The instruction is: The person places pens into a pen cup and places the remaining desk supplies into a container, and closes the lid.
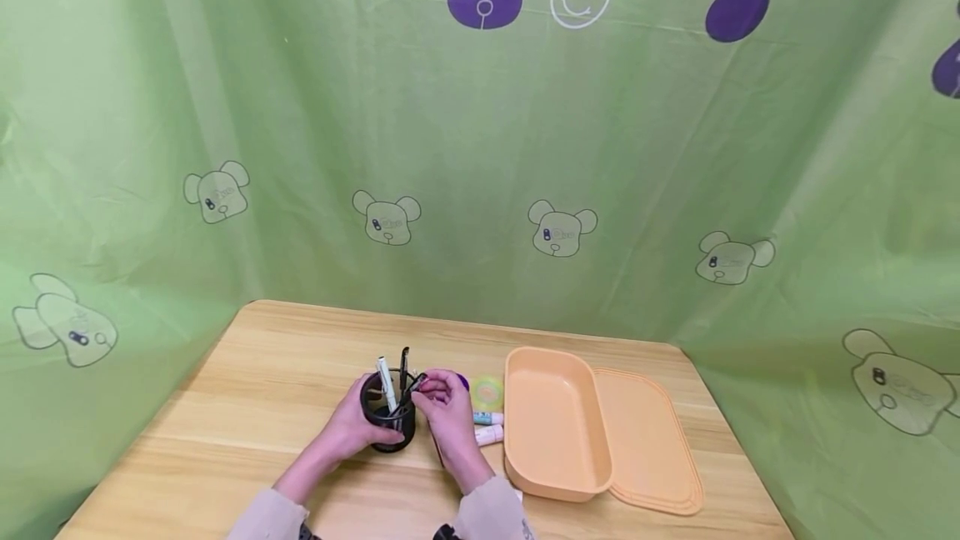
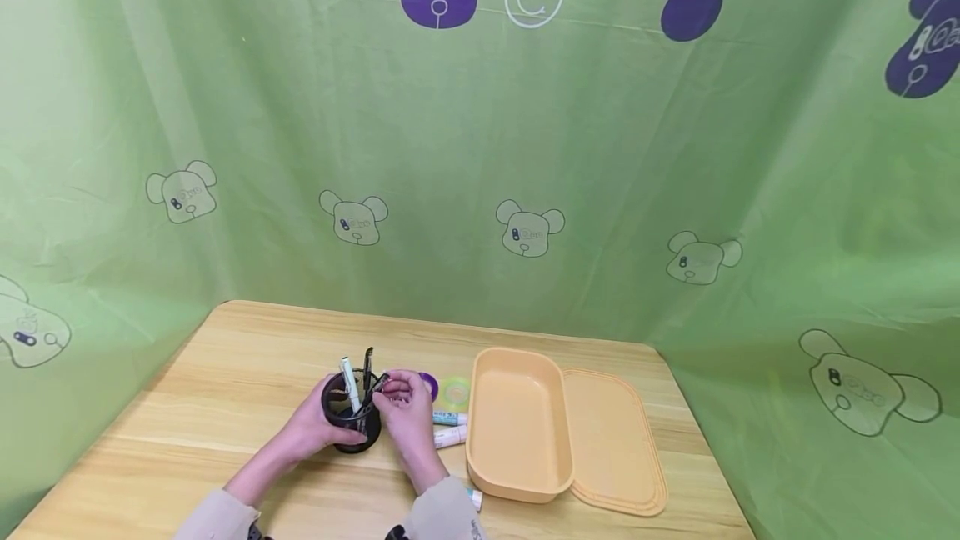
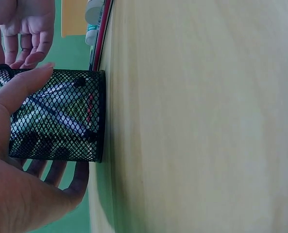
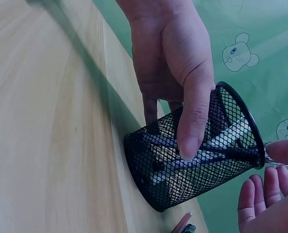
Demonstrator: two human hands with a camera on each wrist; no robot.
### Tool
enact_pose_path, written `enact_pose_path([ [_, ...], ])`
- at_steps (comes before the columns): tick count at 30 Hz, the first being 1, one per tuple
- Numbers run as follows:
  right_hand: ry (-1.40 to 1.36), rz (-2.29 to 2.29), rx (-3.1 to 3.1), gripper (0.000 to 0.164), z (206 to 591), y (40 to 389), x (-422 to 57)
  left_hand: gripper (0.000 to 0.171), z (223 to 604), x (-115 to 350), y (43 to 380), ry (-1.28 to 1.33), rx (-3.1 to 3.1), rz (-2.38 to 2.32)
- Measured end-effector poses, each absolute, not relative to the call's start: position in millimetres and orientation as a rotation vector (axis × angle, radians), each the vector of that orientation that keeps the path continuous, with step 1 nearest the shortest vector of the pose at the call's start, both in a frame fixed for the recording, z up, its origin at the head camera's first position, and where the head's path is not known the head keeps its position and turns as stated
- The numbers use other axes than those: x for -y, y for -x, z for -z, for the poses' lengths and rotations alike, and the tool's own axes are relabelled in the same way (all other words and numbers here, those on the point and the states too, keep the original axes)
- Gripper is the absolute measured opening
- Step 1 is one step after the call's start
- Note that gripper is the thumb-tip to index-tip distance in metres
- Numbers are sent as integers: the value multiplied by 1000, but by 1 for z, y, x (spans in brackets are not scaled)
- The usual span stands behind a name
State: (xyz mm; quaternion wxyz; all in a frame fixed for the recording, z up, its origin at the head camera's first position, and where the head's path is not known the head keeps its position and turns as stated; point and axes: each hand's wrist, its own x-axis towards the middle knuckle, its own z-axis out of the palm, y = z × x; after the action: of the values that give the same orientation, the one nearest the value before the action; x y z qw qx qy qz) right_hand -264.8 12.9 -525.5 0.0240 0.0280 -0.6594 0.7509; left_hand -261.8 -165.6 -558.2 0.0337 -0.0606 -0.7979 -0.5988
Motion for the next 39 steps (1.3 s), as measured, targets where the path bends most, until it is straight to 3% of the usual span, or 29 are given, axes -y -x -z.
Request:
enact_pose_path([
  [11,-25,-2188,2153,36,507,260,-25,104,555,165,260,127,2462,1852],
  [16,-41,-2122,2243,35,519,261,-28,105,557,166,261,120,2470,1825],
  [22,-96,-2057,2382,42,538,266,-33,105,557,167,262,131,2473,1848],
  [32,-92,-1897,2558,50,539,264,-32,104,552,171,261,127,2482,1893],
  [39,-96,-1825,2649,64,537,261,-29,104,552,174,258,70,2519,1859],
])
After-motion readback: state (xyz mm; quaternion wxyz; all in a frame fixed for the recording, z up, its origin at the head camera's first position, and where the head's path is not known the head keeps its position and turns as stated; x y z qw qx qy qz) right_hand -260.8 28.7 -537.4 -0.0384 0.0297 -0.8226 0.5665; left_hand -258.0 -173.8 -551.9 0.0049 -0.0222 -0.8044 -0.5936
